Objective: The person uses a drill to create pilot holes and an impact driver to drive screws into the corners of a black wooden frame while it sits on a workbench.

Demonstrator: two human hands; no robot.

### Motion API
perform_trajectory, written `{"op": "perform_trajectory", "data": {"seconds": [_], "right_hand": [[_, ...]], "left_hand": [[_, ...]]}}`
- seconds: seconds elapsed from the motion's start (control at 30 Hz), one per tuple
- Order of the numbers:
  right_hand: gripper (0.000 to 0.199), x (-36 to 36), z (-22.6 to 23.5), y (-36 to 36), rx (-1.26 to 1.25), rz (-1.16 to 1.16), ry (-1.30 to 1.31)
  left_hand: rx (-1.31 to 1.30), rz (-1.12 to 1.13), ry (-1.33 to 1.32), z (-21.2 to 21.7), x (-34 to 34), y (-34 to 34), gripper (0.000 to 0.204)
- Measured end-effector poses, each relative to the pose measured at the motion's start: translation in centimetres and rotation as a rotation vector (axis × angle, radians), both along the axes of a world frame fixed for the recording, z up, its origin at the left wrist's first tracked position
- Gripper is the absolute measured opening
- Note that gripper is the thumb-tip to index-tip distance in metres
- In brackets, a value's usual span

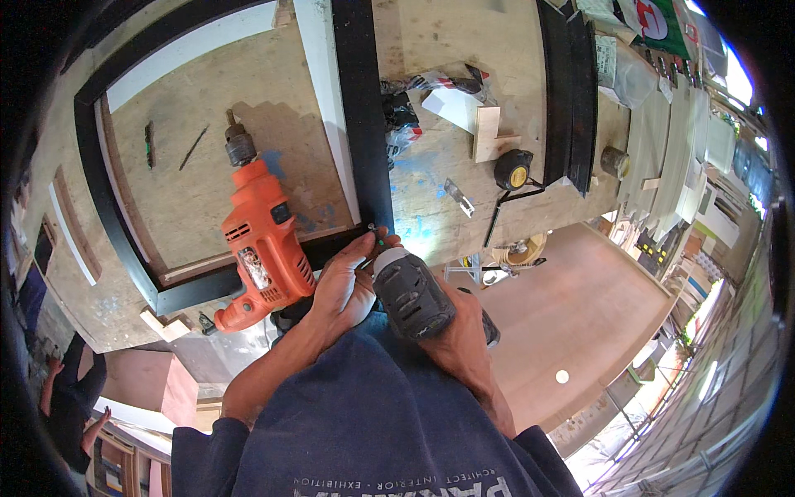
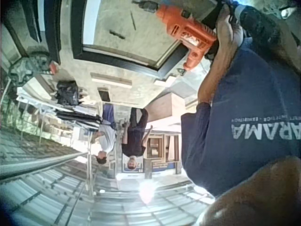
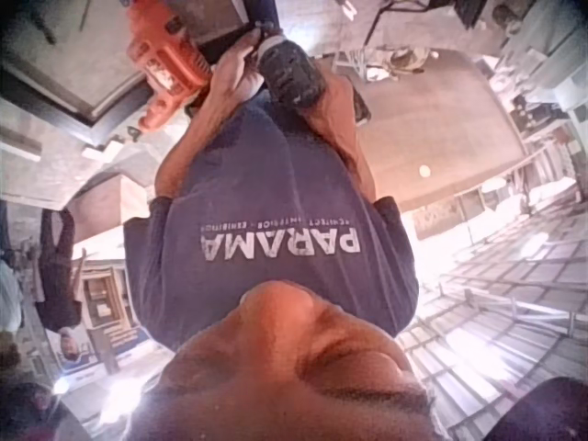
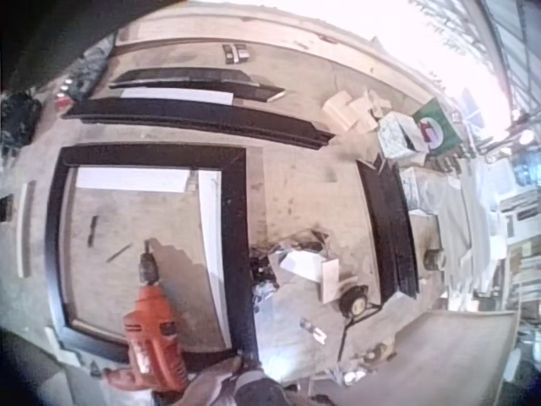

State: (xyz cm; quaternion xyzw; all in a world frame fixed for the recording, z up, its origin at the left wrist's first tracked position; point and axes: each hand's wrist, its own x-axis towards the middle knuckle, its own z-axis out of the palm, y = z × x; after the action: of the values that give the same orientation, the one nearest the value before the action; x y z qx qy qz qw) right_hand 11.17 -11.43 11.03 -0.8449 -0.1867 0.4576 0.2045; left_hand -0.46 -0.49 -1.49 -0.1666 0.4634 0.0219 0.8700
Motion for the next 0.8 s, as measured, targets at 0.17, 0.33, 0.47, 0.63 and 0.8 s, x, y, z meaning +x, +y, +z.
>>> {"op": "perform_trajectory", "data": {"seconds": [0.17, 0.33, 0.47, 0.63, 0.8], "right_hand": [[0.045, 0.1, -0.2, 0.2, -0.015, 0.017, 0.004], [0.042, 0.3, -0.1, 0.4, -0.047, 0.029, -0.003], [0.042, 0.3, -0.2, 0.5, -0.055, 0.051, -0.006], [0.041, 0.6, -0.1, 0.7, -0.055, 0.062, -0.008], [0.042, 1.2, -0.3, 0.6, -0.066, 0.089, -0.009]], "left_hand": [[0.032, -0.016, 0.051, 0.4, 0.2, 0.0, 0.024], [0.032, -0.03, 0.03, 0.1, 0.0, 0.0, 0.025], [0.035, -0.038, 0.024, -0.2, -0.1, -0.2, 0.027], [0.043, -0.031, 0.006, -0.3, 0.0, -0.3, 0.027], [0.057, -0.031, 0.041, 0.3, 0.3, -0.1, 0.028]]}}
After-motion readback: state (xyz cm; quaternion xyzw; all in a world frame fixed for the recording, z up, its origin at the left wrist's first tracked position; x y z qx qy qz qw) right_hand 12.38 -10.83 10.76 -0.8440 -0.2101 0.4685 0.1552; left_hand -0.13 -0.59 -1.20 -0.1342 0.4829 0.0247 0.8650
